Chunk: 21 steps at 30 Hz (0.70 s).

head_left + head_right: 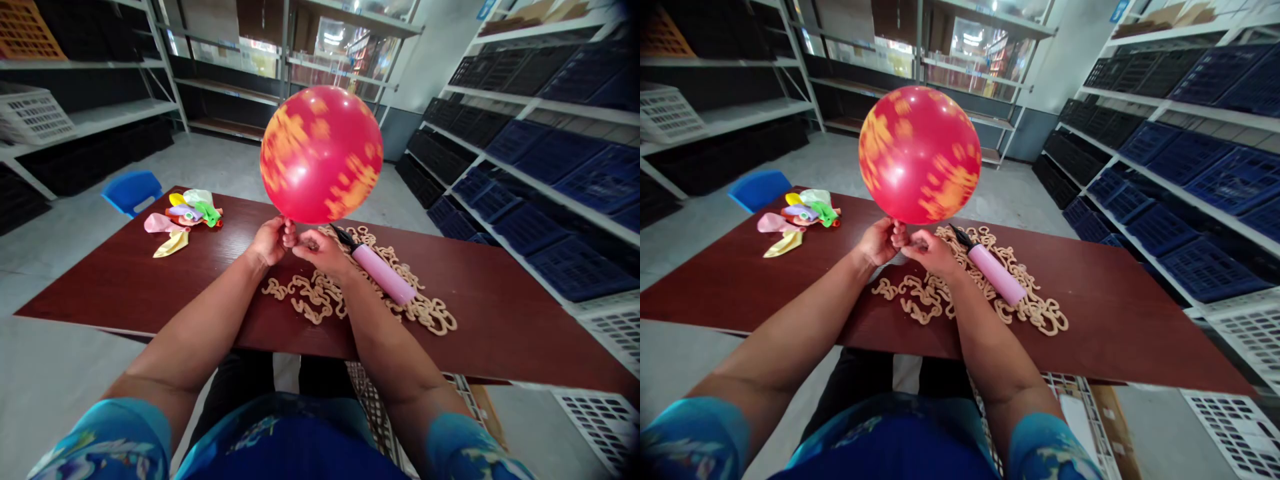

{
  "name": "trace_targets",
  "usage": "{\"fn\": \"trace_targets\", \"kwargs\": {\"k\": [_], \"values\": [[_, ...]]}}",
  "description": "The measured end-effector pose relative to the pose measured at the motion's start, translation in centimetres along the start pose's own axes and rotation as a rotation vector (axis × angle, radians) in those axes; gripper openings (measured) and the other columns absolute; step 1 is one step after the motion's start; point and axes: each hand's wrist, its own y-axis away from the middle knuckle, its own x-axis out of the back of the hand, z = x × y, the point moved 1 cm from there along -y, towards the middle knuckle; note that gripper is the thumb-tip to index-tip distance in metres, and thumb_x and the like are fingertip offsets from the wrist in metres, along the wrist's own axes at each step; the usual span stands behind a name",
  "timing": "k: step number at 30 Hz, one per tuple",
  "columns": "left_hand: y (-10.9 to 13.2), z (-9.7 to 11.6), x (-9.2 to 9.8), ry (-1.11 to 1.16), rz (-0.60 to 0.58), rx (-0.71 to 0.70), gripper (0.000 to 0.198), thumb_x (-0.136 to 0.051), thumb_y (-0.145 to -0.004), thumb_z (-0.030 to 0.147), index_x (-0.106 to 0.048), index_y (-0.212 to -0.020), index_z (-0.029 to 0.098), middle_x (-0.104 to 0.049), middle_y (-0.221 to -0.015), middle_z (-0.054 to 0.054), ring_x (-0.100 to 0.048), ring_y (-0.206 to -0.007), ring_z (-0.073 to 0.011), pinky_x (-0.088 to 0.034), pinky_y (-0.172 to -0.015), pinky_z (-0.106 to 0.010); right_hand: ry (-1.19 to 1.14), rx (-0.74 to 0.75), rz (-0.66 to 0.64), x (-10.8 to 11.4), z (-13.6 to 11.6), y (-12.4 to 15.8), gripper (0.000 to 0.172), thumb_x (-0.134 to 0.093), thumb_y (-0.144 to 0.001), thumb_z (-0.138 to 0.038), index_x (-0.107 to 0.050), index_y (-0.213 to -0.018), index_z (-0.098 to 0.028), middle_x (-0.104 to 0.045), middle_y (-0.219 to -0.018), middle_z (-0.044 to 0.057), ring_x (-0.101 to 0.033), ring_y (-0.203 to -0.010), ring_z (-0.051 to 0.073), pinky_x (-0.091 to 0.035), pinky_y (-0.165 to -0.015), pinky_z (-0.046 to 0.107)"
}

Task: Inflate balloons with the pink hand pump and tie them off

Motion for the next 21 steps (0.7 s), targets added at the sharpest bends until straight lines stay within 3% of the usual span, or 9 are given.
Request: {"fn": "trace_targets", "kwargs": {"k": [2, 5, 7, 10, 12, 17, 21], "values": [[-0.1, 0.8, 0.3, 0.097, -0.006, -0.026, 0.021, -0.041, -0.084, 0.018, -0.043, -0.063, 0.014, -0.035, -0.053, 0.004, -0.032, -0.039, -0.0039, -0.025, -0.038, -0.015, 0.274, 0.022, -0.209, 0.7, 0.1, 0.2, 0.016, -0.062, -0.072, -0.023, -0.063, -0.088, -0.019, -0.064, -0.086, 0.001, -0.058, -0.080, 0.013, -0.044, -0.081, 0.030], [-0.1, 1.2, 0.4, 0.170, 0.019, -0.019, 0.021, -0.039, -0.086, 0.018, -0.042, -0.065, 0.015, -0.035, -0.054, 0.004, -0.034, -0.039, -0.0045, -0.026, -0.038, -0.016, 0.499, 0.126, -0.538, 1.2, 0.4, 0.5, 0.023, -0.058, -0.072, -0.013, -0.065, -0.093, -0.020, -0.062, -0.096, 0.003, -0.056, -0.091, 0.014, -0.040, -0.087, 0.030], [0.0, 1.2, 0.4, 0.192, 0.036, -0.002, 0.022, -0.038, -0.087, 0.019, -0.043, -0.066, 0.015, -0.036, -0.054, 0.004, -0.034, -0.039, -0.0045, -0.026, -0.038, -0.016, 0.591, 0.183, -0.623, 1.1, 0.6, 0.6, 0.028, -0.058, -0.070, -0.010, -0.065, -0.095, -0.021, -0.061, -0.099, 0.003, -0.054, -0.096, 0.014, -0.036, -0.092, 0.031], [0.0, 1.0, 0.4, 0.202, 0.043, 0.009, 0.024, -0.036, -0.088, 0.021, -0.043, -0.066, 0.014, -0.037, -0.054, 0.003, -0.034, -0.039, -0.0046, -0.026, -0.038, -0.016, 0.654, 0.205, -0.631, 0.8, 0.7, 0.6, 0.016, -0.061, -0.070, -0.013, -0.066, -0.082, -0.021, -0.061, -0.091, 0.001, -0.054, -0.092, 0.014, -0.032, -0.095, 0.034], [-0.1, 1.0, 0.5, 0.196, 0.043, 0.009, 0.024, -0.036, -0.089, 0.022, -0.043, -0.067, 0.015, -0.038, -0.055, 0.003, -0.034, -0.039, -0.0046, -0.027, -0.038, -0.016, 0.599, 0.162, -0.572, 0.7, 0.6, 0.6, 0.007, -0.059, -0.072, -0.018, -0.064, -0.077, -0.020, -0.062, -0.083, 0.000, -0.056, -0.084, 0.013, -0.037, -0.089, 0.031], [-0.1, 0.9, 0.5, 0.156, 0.045, 0.045, 0.021, -0.040, -0.088, 0.024, -0.044, -0.069, 0.014, -0.041, -0.056, 0.003, -0.032, -0.037, -0.0035, -0.024, -0.035, -0.015, 0.269, 0.018, -0.055, 1.4, 0.3, 0.2, 0.013, -0.055, -0.076, -0.030, -0.060, -0.081, -0.019, -0.064, -0.077, 0.000, -0.057, -0.069, 0.011, -0.044, -0.066, 0.025], [-0.1, 0.7, 0.4, 0.060, 0.078, 0.055, 0.023, -0.040, -0.088, 0.026, -0.045, -0.070, 0.013, -0.051, -0.062, -0.001, -0.028, -0.034, -0.0012, -0.019, -0.033, -0.013, 0.121, -0.043, 0.151, 1.6, 0.1, 0.1, 0.021, -0.059, -0.073, -0.040, -0.061, -0.077, -0.019, -0.061, -0.060, -0.001, -0.054, -0.053, 0.010, -0.042, -0.051, 0.023]]}}
